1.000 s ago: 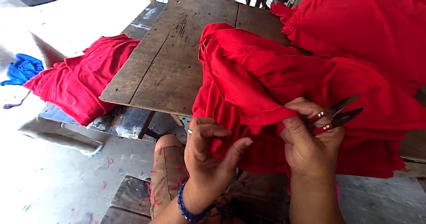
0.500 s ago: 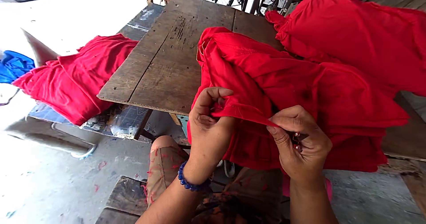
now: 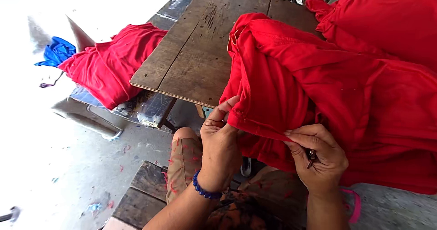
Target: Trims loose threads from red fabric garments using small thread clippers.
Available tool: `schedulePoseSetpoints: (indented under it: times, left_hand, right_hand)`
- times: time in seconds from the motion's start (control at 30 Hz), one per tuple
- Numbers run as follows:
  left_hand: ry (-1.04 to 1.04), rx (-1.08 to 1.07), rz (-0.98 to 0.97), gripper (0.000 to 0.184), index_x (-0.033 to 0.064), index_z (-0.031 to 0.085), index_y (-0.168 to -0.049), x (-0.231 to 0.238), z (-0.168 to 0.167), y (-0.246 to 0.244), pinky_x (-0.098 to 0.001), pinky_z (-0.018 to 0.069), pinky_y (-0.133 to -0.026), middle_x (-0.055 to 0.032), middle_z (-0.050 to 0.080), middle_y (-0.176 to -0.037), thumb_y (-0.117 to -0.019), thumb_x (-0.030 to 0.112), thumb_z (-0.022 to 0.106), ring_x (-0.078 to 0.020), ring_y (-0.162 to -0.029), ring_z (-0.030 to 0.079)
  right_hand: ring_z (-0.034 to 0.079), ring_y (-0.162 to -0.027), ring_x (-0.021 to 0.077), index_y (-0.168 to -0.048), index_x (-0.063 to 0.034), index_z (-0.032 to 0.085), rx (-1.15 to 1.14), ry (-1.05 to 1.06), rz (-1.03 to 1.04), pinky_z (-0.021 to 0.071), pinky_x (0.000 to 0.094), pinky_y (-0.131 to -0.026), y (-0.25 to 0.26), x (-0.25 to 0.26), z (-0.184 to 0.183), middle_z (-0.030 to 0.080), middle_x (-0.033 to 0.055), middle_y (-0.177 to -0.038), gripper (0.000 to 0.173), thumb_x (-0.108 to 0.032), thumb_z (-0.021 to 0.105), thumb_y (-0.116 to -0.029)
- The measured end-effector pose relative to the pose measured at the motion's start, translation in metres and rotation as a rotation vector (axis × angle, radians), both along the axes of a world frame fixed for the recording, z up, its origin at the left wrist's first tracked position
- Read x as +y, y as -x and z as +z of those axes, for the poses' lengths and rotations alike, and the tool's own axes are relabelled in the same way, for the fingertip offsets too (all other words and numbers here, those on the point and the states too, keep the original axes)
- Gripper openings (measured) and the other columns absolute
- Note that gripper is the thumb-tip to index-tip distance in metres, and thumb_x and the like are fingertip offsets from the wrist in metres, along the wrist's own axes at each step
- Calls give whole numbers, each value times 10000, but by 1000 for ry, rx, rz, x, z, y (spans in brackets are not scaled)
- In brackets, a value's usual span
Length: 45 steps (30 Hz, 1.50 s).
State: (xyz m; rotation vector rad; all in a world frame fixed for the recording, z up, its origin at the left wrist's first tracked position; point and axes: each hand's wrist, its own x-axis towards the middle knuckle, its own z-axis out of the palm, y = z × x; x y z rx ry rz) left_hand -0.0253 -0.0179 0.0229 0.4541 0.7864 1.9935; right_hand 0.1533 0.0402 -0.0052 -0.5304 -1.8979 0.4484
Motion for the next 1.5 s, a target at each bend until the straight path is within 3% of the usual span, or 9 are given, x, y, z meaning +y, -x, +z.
schedulePoseSetpoints:
  times: [0.13,0.23,0.3,0.43,0.53,0.67,0.87,1.1,1.5]
  left_hand:
    - [-230,91,12,420,140,545,-1400,0,-15,-1,-327,601,-889,-63,708,-1170,-1016,-28,522,-142,-1005,711]
    - [-328,255,7,672,208,400,-1502,1,-25,-1,-350,584,-950,-28,632,-1357,-917,-26,634,-152,-1111,684]
    - [-383,317,18,703,187,444,-1453,3,-27,-6,-349,596,-953,-14,600,-1372,-855,-56,723,-150,-1128,677]
    - [-339,382,132,603,66,585,-1302,9,-28,-16,-327,658,-803,-81,608,-1317,-775,-155,777,-152,-986,731]
    - [-287,450,213,451,22,693,-1205,12,-29,-17,-280,652,-782,-85,622,-1338,-789,-122,791,-111,-956,728]
    - [-296,531,254,221,51,762,-1106,12,-30,-11,-257,617,-867,-43,675,-1283,-903,-32,731,-84,-1039,700]
    - [-330,358,157,136,104,730,-1079,7,-27,-6,-260,606,-788,3,720,-1016,-990,53,642,-70,-884,695]
    - [-368,333,163,107,162,697,-1093,7,-30,-6,-266,614,-821,40,669,-1080,-1005,122,652,-62,-962,678]
    - [-414,527,206,81,182,671,-1082,8,-37,-6,-220,578,-875,82,652,-1147,-1029,150,619,-4,-1030,644]
  right_hand:
    - [645,-965,19,-976,-37,729,16,15,-19,544,136,-840,2,0,-4,676,28,-1001,58,-88,722,-950]
    - [649,-973,25,-984,-50,733,22,41,-23,558,149,-837,4,-1,-3,674,17,-1035,53,-83,727,-943]
    - [648,-977,31,-995,-53,733,22,58,-27,561,156,-837,5,-2,-2,673,21,-1052,64,-76,730,-936]
    - [650,-955,36,-1002,-40,736,30,80,-30,564,153,-813,7,-3,0,672,34,-1063,88,-51,739,-915]
    - [617,-893,-2,-1046,-53,727,30,142,-1,538,123,-759,7,-4,3,649,13,-1084,140,-85,748,-912]
    - [500,-837,-73,-1217,-110,621,-26,288,96,438,66,-684,5,-8,20,547,-63,-1124,328,-263,711,-942]
    - [566,-909,-21,-1102,-30,685,-155,146,-57,494,110,-768,13,-11,37,584,0,-1025,262,-276,664,-1013]
    - [550,-735,15,-1057,-28,721,-273,44,-153,448,165,-658,24,-11,38,597,6,-821,301,-320,658,-1016]
    - [563,-730,39,-1015,-10,726,-308,-21,-174,447,175,-654,38,-14,43,608,30,-792,291,-289,641,-1027]
